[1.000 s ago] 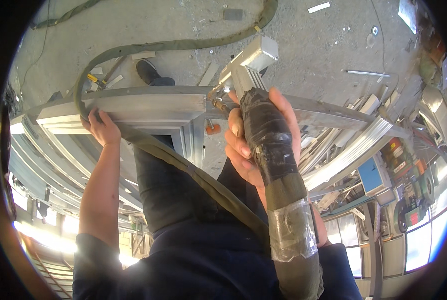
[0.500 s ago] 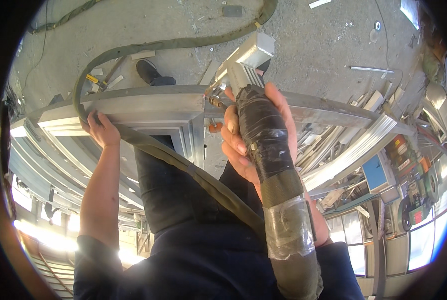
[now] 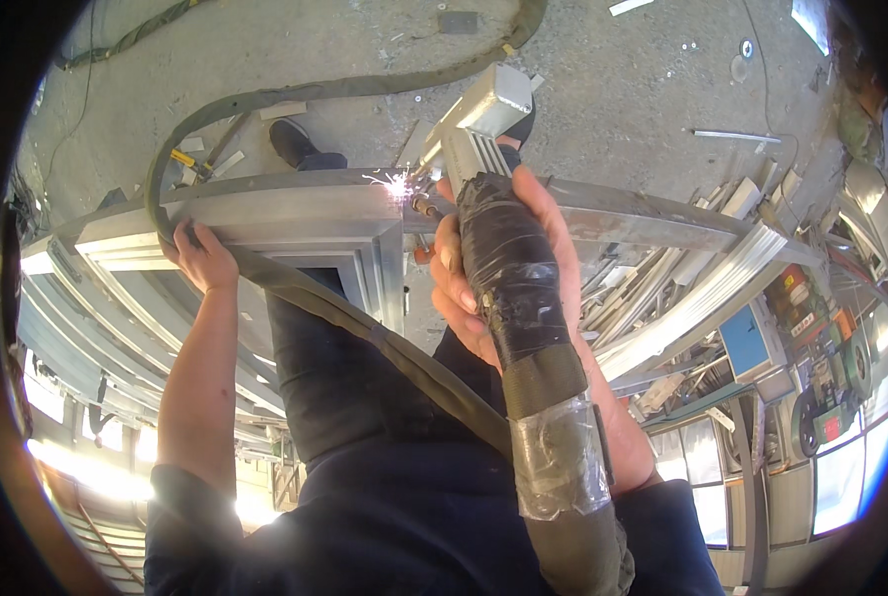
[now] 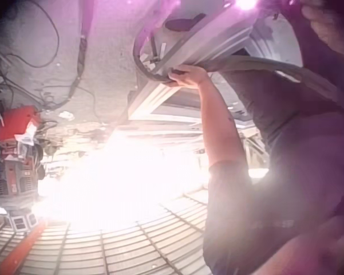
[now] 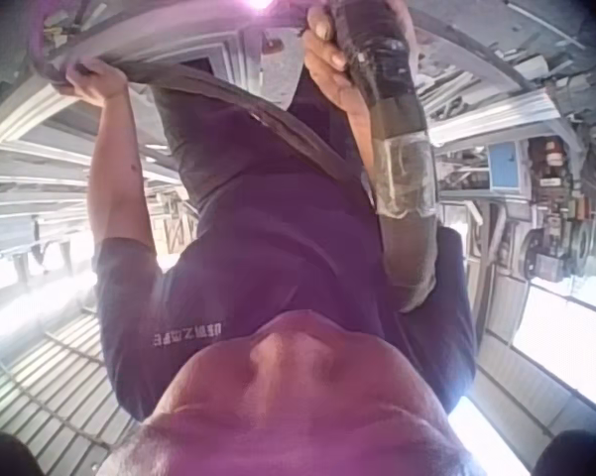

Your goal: The person welds a rectangular metal frame using a handheld welding torch, moving along the seams to join the metal pieces. The person then repositions the frame and continues welding along additional seams.

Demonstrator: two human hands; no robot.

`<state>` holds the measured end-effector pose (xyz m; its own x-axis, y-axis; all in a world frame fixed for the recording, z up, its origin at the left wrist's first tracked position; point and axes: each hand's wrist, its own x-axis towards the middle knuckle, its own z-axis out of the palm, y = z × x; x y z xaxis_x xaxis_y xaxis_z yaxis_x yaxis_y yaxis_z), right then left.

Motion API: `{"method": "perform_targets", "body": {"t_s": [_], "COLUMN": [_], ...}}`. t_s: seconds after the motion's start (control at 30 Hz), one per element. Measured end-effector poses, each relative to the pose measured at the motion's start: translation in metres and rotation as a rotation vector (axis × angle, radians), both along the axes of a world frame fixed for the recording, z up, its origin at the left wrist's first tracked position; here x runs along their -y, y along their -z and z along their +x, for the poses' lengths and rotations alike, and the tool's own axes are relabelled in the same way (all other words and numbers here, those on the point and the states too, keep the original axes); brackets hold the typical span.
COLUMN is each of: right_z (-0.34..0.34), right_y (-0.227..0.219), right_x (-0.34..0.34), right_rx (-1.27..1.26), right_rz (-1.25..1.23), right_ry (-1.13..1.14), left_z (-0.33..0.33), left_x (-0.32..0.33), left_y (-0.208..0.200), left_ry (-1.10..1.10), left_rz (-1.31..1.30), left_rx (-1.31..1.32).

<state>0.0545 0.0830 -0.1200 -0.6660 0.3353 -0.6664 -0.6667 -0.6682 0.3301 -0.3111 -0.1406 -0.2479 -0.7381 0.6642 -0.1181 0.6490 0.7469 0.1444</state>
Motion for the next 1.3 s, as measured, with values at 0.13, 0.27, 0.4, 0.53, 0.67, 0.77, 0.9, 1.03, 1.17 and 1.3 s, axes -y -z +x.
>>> {"method": "perform_targets", "body": {"t_s": [0.13, 0.27, 0.4, 0.53, 0.67, 0.77, 0.9, 1.03, 1.17, 1.3], "right_z": [0.000, -0.001, 0.000, 0.000, 0.002, 0.002, 0.003, 0.001, 0.007, 0.012], "right_y": [-0.006, -0.011, -0.014, -0.020, -0.024, -0.029, -0.036, -0.047, -0.036, -0.022], "right_x": [-0.002, -0.002, -0.001, -0.001, 0.000, 0.000, 0.000, -0.008, -0.006, 0.006], "right_rx": [0.020, 0.046, 0.007, 0.023, 0.006, 0.010, -0.002, 0.062, 0.109, 0.090], "right_rz": [-0.021, -0.044, -0.022, -0.051, -0.022, -0.039, -0.027, -0.060, -0.036, -0.032], "right_ry": [-0.003, 0.004, 0.022, 0.030, 0.023, 0.027, 0.031, 0.045, 0.079, 0.157], "left_z": [-0.001, -0.001, -0.003, -0.001, -0.001, -0.003, -0.001, 0.001, 0.000, -0.006], "left_x": [0.001, 0.001, 0.002, 0.000, -0.001, 0.002, -0.001, -0.004, -0.004, 0.001], "left_y": [0.002, 0.001, 0.001, 0.001, 0.001, 0.003, 0.003, 0.002, 0.003, 0.005], "left_ry": [0.005, 0.011, 0.029, 0.000, -0.028, -0.019, -0.025, -0.084, -0.070, -0.022], "left_rz": [-0.006, -0.012, -0.024, -0.043, -0.063, -0.070, -0.066, -0.087, -0.082, -0.063], "left_rx": [-0.002, -0.007, -0.014, -0.012, -0.009, -0.024, -0.007, 0.018, -0.003, -0.011]}}
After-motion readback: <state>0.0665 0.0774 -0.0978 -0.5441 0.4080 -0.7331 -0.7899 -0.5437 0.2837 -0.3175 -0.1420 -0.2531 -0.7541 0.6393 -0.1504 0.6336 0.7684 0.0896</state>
